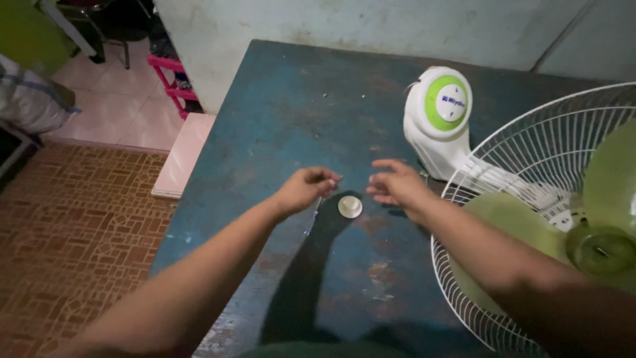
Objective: The person removes the front grill, unscrews the central cap, and detaches the fan blades from the motor shaft. The components are placed on the table.
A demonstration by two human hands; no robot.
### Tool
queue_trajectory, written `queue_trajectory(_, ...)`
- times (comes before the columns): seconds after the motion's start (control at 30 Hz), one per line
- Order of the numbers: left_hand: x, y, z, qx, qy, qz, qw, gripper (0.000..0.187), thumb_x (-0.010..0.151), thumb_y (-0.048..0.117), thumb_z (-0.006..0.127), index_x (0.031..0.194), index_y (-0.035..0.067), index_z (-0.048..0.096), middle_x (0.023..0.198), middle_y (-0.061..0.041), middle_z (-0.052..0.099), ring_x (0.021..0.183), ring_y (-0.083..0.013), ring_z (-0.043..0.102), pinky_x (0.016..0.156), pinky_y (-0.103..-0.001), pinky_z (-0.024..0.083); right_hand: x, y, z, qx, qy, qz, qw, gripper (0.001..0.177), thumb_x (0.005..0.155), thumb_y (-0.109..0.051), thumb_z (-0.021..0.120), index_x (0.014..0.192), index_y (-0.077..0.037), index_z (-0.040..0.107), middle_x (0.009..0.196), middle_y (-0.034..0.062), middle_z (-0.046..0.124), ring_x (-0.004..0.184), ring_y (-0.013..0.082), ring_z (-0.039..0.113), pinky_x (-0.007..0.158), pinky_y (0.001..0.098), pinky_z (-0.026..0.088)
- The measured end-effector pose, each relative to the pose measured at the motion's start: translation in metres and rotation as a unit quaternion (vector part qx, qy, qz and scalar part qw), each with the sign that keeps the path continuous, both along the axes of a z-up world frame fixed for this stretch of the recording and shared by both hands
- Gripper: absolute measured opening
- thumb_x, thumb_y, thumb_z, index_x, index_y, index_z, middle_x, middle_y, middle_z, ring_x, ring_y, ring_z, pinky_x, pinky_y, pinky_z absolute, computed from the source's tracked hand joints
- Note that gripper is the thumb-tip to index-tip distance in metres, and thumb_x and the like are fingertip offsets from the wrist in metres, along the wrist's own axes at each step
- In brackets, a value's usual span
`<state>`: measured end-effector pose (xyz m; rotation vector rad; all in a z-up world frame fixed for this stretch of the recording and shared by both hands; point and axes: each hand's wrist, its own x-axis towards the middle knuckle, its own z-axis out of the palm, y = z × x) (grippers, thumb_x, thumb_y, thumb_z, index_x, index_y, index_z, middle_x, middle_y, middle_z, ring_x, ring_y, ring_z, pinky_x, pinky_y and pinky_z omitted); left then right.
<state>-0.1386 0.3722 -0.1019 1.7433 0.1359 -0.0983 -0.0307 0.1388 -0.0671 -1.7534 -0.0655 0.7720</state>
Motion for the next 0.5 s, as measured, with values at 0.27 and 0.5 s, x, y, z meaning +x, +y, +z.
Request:
queue_trajectory(0.27, 0.022, -0.015, 0.060, -0.003, -0.083, -0.030, 0.996, 0.027, 0.100, 0.019, 0.060, 0.123, 0.010, 0.070, 0.108, -0.003, 0.073, 0.090, -0.0104, 0.064, 0.078, -0.027, 0.052, -0.015, -0.032, 0.089, 0.073, -0.025, -0.049, 0.996, 0.046, 0.094, -0.011, 0.057, 0.140, -0.008, 0.055, 0.120, 0.0086, 0.068, 0.104, 0.0225, 0.069, 0.088, 0.0355, 0.058)
queue_trajectory(0.5, 0.047, -0.046, 0.104, -0.055, -0.216, -0.114, 0.968, 0.026, 0.101, 0.016, 0.062, 0.125, 0.007, 0.068, 0.106, -0.002, 0.071, 0.092, -0.0092, 0.064, 0.083, -0.025, 0.054, -0.033, -0.071, 0.135, 0.133, -0.068, -0.094, 0.984, 0.043, 0.094, -0.008, 0.060, 0.137, -0.007, 0.056, 0.113, 0.0105, 0.068, 0.102, 0.0223, 0.068, 0.088, 0.0353, 0.057)
